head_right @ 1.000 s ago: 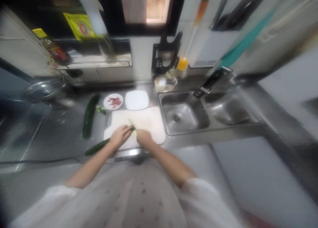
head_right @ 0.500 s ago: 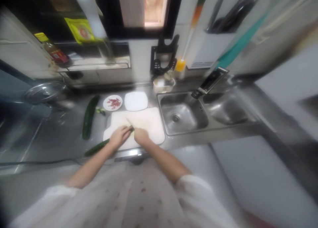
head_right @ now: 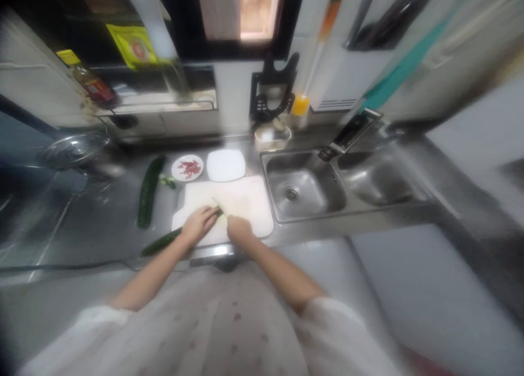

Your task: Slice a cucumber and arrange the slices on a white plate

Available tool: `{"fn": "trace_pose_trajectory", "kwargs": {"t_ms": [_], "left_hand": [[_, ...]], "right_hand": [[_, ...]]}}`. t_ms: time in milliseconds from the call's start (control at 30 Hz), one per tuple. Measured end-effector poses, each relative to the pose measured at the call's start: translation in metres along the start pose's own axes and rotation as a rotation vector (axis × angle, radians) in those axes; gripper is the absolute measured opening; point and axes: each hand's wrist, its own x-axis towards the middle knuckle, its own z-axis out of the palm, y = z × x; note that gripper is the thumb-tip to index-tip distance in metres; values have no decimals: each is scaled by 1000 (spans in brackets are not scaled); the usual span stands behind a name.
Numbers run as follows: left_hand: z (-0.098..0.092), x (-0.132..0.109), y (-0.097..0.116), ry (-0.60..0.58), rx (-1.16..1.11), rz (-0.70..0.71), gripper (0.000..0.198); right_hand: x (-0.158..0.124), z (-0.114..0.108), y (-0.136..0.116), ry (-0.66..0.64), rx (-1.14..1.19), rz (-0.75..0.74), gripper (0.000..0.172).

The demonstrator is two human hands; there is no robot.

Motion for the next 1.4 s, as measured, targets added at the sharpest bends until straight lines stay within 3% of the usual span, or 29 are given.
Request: {"fn": "trace_pose_trajectory", "kwargs": {"t_ms": [167, 500, 700, 1400], "left_hand": [[-2, 0, 2, 5, 13, -4, 35], [-2, 1, 2, 12, 12, 6, 35], [-3, 0, 3, 22, 7, 16, 36], [-2, 0, 2, 16, 6, 7, 36]], "right_hand": [[-3, 1, 0, -14, -22, 6, 26], [30, -19, -20, -10, 81, 30, 29], [36, -22, -24, 19, 95, 26, 29], [-17, -2, 3, -43, -23, 30, 23]]}}
